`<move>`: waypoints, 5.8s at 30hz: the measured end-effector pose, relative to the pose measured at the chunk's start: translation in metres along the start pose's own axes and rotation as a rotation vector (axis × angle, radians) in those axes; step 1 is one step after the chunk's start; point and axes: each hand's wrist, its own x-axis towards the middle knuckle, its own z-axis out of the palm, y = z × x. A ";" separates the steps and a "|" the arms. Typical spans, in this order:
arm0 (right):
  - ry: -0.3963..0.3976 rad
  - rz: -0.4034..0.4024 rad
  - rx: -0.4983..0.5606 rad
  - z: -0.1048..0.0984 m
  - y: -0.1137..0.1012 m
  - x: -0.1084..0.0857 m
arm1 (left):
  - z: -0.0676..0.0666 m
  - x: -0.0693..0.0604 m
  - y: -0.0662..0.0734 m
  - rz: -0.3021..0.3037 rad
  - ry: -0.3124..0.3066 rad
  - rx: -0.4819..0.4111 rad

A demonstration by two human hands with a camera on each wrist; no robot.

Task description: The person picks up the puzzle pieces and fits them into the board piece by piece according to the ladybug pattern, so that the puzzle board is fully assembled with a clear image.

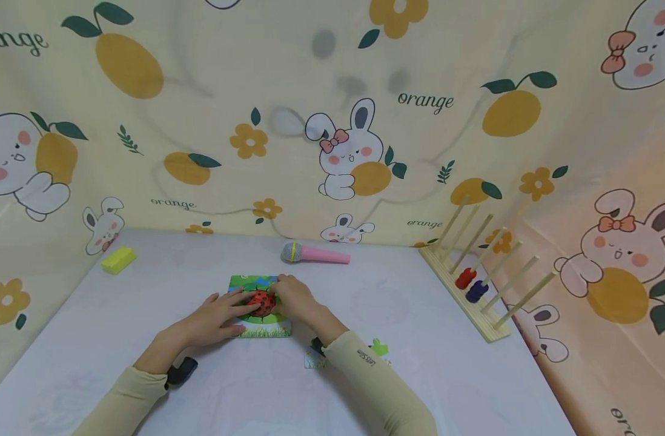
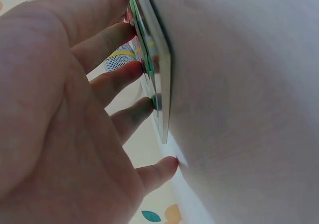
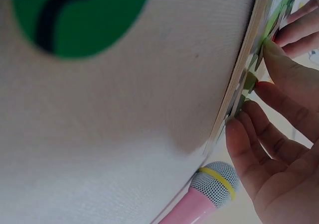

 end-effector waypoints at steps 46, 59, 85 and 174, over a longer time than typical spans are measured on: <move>-0.284 -0.060 -0.105 0.000 -0.023 -0.053 | -0.002 -0.002 0.005 -0.014 -0.006 0.015; -0.293 -0.066 -0.125 0.000 -0.021 -0.053 | -0.009 -0.004 0.003 -0.057 -0.023 0.015; -0.329 -0.001 -0.142 -0.007 -0.032 -0.046 | -0.018 -0.022 -0.023 -0.169 0.049 0.061; -0.027 0.026 0.182 -0.006 0.005 -0.135 | -0.012 -0.025 -0.028 -0.165 0.037 0.053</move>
